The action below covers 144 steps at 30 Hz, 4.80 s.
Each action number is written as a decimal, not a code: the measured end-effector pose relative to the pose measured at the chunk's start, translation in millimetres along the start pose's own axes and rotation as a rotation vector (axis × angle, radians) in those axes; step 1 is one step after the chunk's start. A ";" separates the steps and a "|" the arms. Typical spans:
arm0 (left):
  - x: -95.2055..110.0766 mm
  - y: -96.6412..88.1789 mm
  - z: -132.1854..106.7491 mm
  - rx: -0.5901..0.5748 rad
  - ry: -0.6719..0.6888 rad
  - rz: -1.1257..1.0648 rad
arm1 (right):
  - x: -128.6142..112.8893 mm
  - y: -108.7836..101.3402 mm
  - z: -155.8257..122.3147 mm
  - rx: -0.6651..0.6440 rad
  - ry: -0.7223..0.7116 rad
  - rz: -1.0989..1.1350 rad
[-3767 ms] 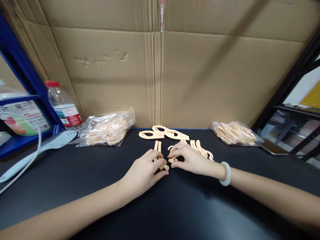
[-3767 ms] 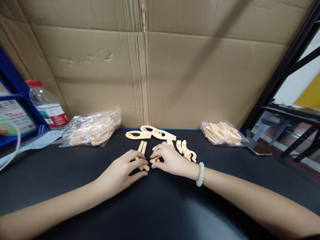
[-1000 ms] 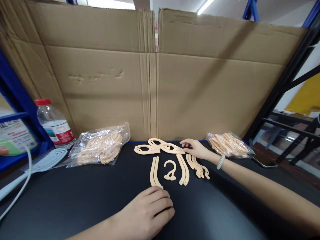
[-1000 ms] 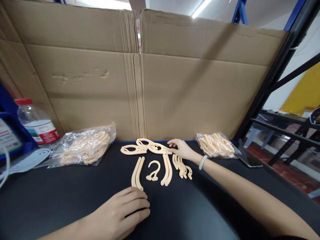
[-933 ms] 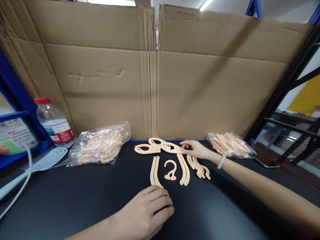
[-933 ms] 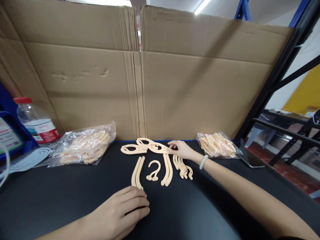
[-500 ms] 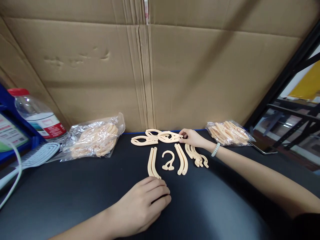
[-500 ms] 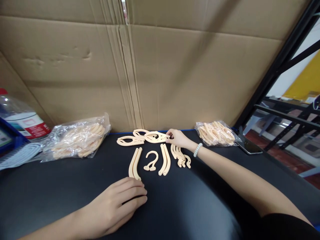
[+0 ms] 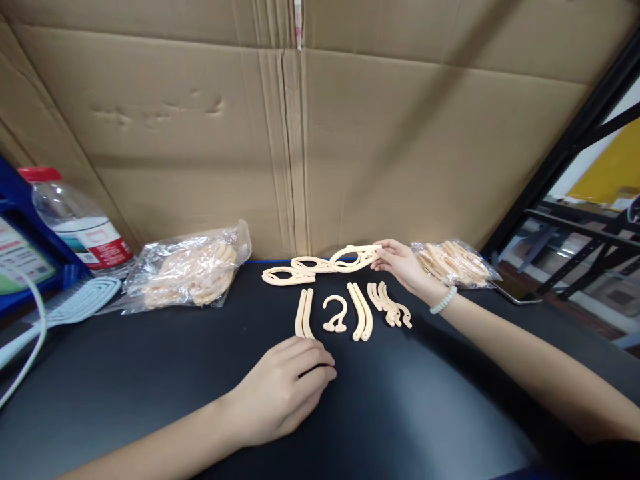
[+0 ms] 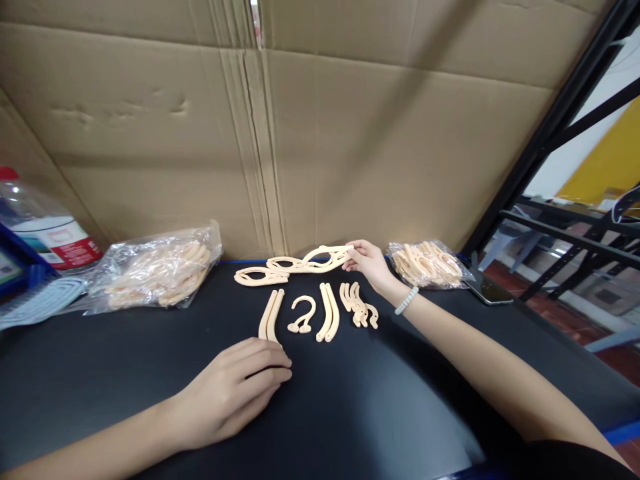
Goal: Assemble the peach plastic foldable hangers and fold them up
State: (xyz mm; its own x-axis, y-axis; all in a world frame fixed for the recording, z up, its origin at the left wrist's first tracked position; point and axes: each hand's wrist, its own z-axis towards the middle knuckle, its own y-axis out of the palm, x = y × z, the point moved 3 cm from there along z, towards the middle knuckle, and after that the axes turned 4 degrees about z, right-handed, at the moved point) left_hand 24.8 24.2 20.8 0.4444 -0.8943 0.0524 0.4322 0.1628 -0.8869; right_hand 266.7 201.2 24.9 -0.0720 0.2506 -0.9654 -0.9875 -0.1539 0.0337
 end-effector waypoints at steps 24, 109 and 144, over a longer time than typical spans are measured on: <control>-23.3 9.9 -11.8 -0.240 -0.304 0.106 | -5.8 -7.0 -75.2 0.112 0.079 0.280; -16.8 21.1 6.4 -0.224 -0.897 -1.257 | -10.2 68.9 -136.0 -0.292 -0.102 -0.073; -17.6 22.6 10.0 -0.208 -0.720 -1.108 | -62.1 48.4 -135.0 -0.397 -0.671 -0.673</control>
State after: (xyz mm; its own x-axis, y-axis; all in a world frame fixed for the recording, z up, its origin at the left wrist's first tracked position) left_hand 34.6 47.9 4.4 0.2787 -0.0841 0.9567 0.7333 -0.6246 -0.2685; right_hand 242.3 49.2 51.6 0.2952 0.8652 -0.4053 -0.7435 -0.0584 -0.6662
